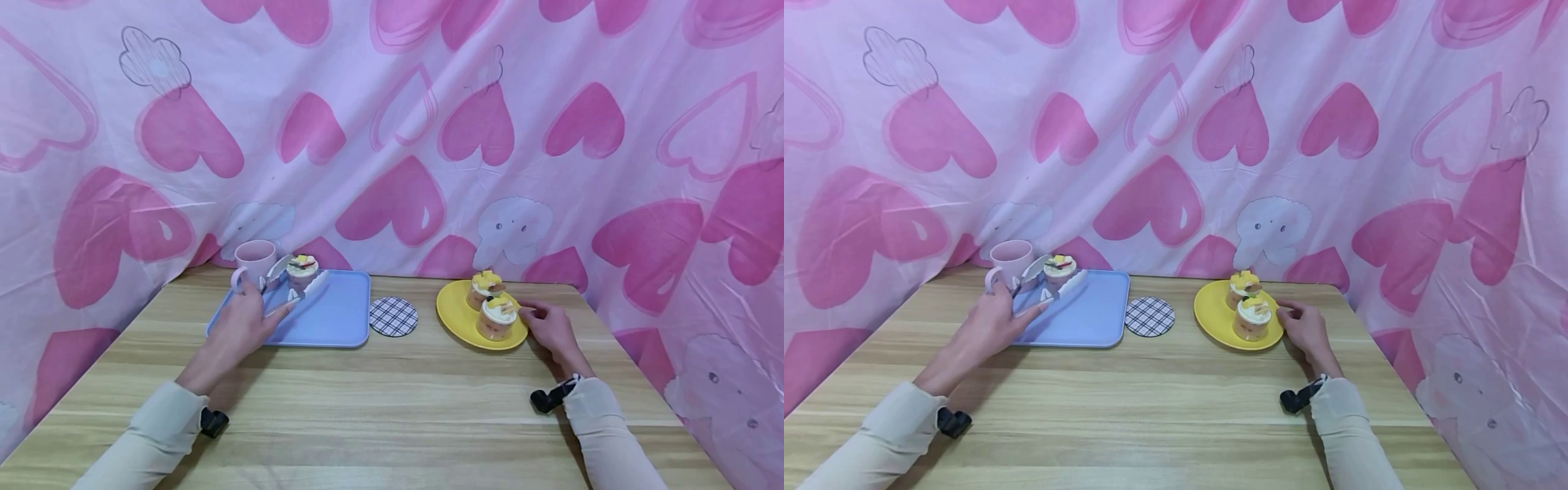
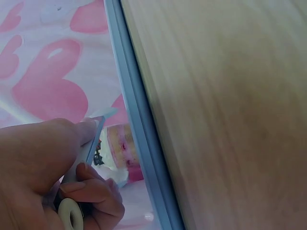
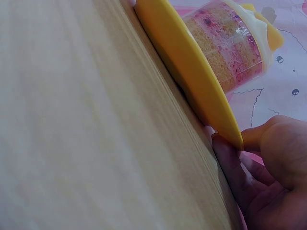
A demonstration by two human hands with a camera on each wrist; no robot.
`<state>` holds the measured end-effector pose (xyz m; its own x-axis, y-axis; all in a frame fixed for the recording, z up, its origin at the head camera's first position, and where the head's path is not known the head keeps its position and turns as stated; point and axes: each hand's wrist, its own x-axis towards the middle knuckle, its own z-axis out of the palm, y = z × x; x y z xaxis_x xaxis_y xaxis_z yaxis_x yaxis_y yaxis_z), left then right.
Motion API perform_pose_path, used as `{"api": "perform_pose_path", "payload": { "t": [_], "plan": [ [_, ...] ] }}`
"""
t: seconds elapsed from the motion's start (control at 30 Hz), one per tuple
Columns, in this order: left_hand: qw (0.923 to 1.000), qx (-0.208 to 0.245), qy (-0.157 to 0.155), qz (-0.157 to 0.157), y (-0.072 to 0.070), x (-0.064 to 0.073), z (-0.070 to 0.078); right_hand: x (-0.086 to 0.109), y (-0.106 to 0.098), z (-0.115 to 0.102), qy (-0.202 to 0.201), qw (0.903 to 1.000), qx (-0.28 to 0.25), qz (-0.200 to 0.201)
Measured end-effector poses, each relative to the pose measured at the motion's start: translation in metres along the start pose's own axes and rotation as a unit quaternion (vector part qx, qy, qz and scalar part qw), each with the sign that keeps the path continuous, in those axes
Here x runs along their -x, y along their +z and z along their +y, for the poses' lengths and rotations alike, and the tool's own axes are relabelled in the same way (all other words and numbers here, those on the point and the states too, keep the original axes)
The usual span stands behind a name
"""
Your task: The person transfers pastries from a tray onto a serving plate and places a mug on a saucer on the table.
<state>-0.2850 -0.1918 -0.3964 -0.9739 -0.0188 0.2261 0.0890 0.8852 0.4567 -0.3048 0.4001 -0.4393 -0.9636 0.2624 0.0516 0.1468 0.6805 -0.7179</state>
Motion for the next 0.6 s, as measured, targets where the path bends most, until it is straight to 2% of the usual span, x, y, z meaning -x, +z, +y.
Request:
{"api": "perform_pose_path", "payload": {
  "t": [0.17,0.4,0.6],
  "plan": [
    [0.9989,0.008,-0.026,-0.039,0.0001,-0.0009,-0.0007,-0.0007,0.0005,-0.0007,0.003,1.0000,0.002,-0.002],
    [0.9999,0.008,0.010,-0.010,-0.0001,-0.0032,-0.0057,-0.0015,0.0004,-0.0015,-0.001,1.0000,0.008,0.001],
    [0.9997,0.004,0.005,-0.023,0.0004,-0.0066,-0.0072,-0.0016,-0.0002,-0.0001,0.001,1.0000,0.005,-0.002]
  ]
}}
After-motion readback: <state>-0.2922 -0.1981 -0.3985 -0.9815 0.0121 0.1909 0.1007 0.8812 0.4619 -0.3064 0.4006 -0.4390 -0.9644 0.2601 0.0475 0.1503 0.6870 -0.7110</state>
